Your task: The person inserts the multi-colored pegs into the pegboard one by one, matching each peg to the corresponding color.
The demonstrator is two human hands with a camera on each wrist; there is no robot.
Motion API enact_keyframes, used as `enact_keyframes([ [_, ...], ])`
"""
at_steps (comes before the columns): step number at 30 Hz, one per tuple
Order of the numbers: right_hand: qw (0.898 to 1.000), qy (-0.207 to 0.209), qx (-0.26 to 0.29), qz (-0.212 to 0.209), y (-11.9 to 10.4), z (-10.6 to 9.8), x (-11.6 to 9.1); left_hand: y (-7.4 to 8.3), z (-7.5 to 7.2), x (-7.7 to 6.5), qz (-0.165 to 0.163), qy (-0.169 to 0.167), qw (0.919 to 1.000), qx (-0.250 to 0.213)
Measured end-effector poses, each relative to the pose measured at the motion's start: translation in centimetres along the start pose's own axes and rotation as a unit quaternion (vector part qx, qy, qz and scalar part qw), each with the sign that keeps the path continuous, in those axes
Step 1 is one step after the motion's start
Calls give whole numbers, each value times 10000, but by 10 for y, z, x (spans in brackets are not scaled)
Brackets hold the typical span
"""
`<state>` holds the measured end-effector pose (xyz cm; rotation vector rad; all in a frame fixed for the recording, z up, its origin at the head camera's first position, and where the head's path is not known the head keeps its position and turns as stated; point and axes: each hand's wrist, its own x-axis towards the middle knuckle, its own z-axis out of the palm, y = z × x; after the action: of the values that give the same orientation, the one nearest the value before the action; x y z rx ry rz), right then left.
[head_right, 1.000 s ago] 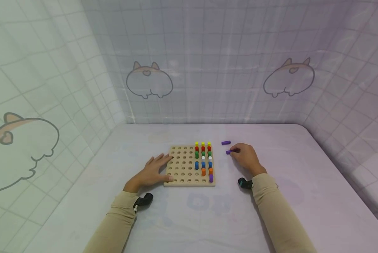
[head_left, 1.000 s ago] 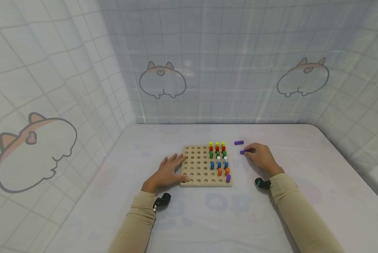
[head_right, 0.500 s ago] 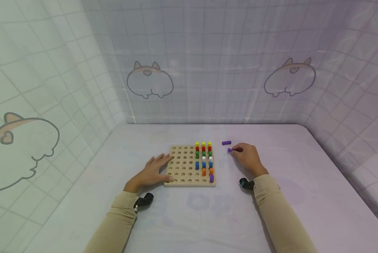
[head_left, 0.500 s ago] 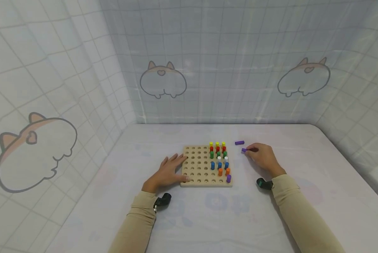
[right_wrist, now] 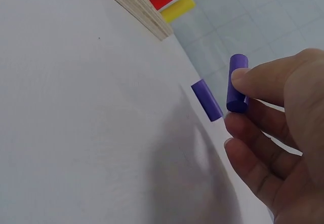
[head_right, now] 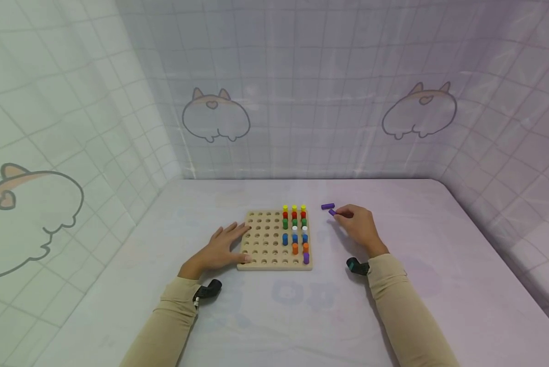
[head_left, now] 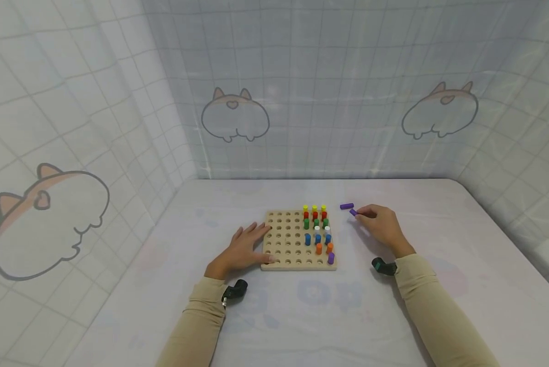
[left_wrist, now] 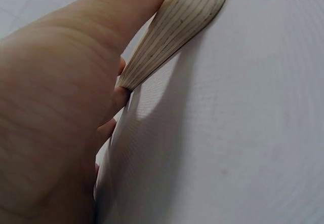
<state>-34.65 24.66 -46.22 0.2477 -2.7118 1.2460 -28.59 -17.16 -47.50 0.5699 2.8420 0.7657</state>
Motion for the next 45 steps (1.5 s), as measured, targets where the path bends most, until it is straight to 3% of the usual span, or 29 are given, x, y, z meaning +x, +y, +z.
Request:
enact_keyframes([
  [18,9998,-19,184,-32,-11,4,-4,-2,1,1,-50,-13,10000,-56],
  [25,9993,-202,303,102,-16,3,-6,0,1,0,-78,-20,10000,-56],
  [45,9917,-603,1122,192,-42,14,-13,2,-4,-1,74,-26,10000,-9],
])
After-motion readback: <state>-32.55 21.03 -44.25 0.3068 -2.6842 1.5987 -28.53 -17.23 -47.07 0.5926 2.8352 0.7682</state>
